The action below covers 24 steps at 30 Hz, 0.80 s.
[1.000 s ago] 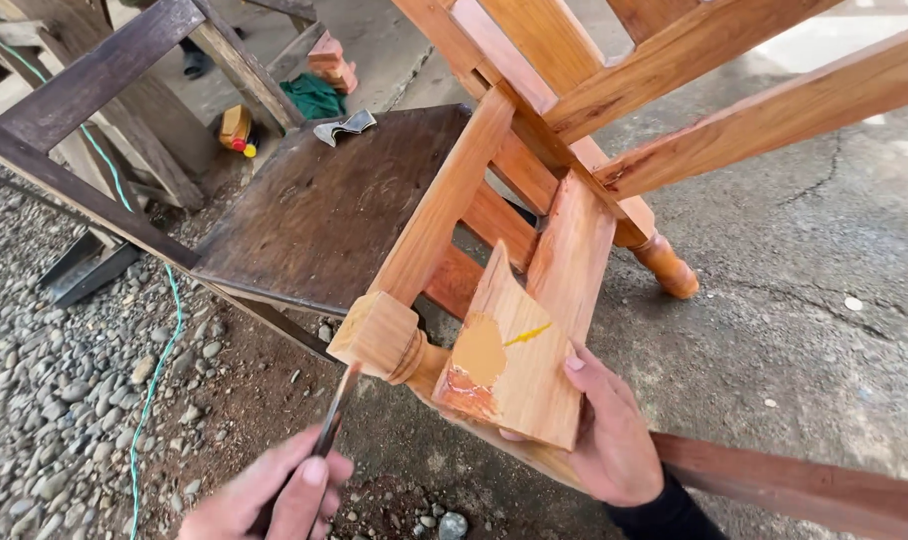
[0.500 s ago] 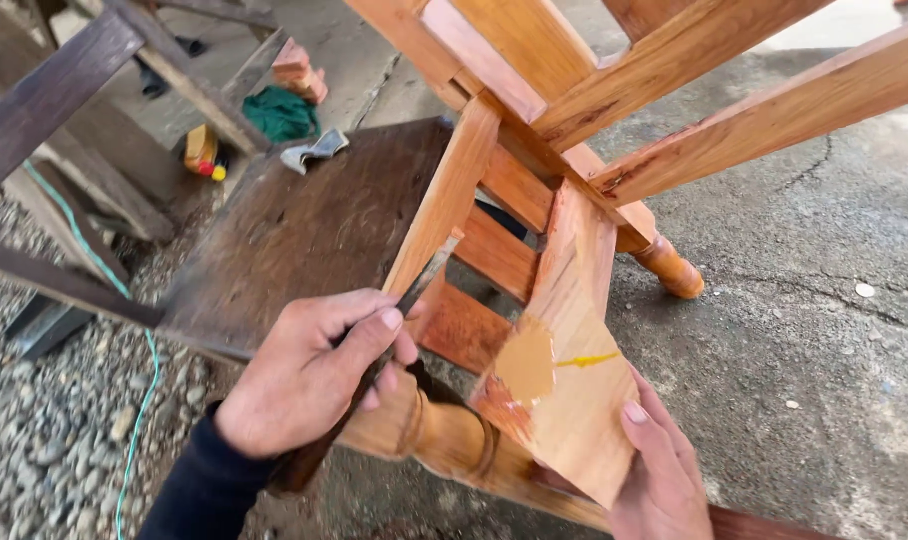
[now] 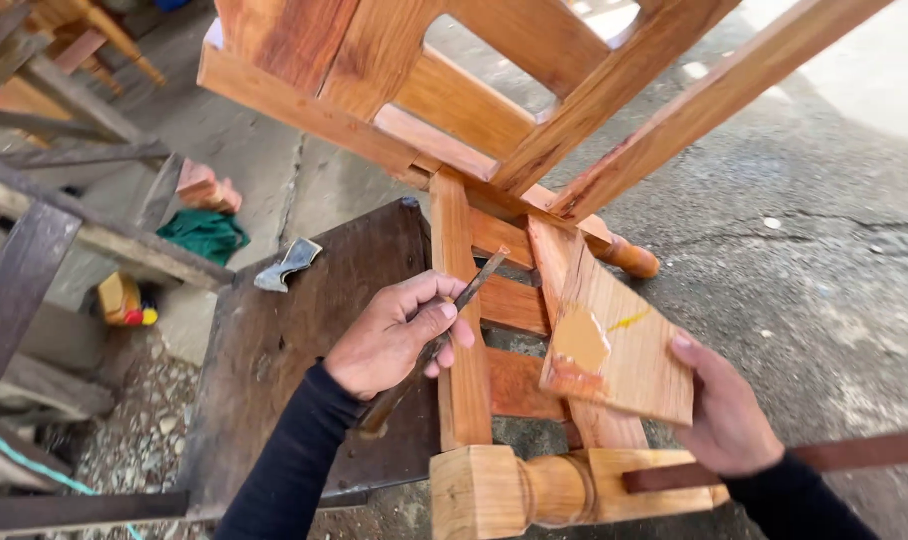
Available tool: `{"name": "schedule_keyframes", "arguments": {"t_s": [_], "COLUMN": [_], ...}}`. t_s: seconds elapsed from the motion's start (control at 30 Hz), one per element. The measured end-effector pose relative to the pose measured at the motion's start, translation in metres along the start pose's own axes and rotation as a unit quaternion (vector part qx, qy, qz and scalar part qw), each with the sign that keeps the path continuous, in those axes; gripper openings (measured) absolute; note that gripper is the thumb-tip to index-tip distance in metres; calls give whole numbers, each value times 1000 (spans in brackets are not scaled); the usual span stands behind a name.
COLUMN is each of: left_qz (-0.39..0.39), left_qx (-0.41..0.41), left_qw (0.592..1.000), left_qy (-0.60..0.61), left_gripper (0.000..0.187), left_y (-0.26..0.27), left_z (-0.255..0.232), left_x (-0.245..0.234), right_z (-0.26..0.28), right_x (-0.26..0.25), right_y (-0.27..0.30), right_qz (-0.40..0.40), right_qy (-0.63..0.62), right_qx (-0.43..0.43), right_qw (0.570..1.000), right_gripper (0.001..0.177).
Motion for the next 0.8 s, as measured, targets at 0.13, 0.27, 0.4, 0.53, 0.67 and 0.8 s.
{"name": "schedule_keyframes", "arguments": {"t_s": [0.13, 0.27, 0.4, 0.53, 0.67, 0.8], "left_qz": [34, 17, -22, -73, -123, -125], "left_qx": [50, 159, 299, 389, 437, 461], "left_qw": [998, 984, 921, 843, 682, 561], "left_qy": [-7, -82, -250, -365, -573, -676], "left_gripper": [26, 25, 24, 28, 35, 26], "left_y": [-10, -22, -44, -84, -147, -194], "left_z": [6, -1, -13, -4, 11, 23], "left_x": [-11, -21, -22, -16, -20, -22], "right_z": [1, 6, 10, -12, -23, -26], "right_x": [2, 18, 26, 11, 27, 36], "right_y": [0, 27, 35, 5, -23, -53], "right_qz": [-30, -44, -90, -75, -96, -117], "right_qy": [-1, 7, 37, 20, -38, -89], "right_qx": [-34, -86, -88, -117, -104, -101], "right_qw": [999, 995, 991, 990, 989, 984], "right_gripper": [60, 59, 57, 55, 52, 50]}}
Point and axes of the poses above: each hand's wrist, its own y-axis away from the middle knuckle, its own x-axis out of the palm, z = x × y, the point moved 3 cm from there along -y, towards the middle knuckle, and after that the axes turned 10 degrees about -z, right-handed, at the moved point
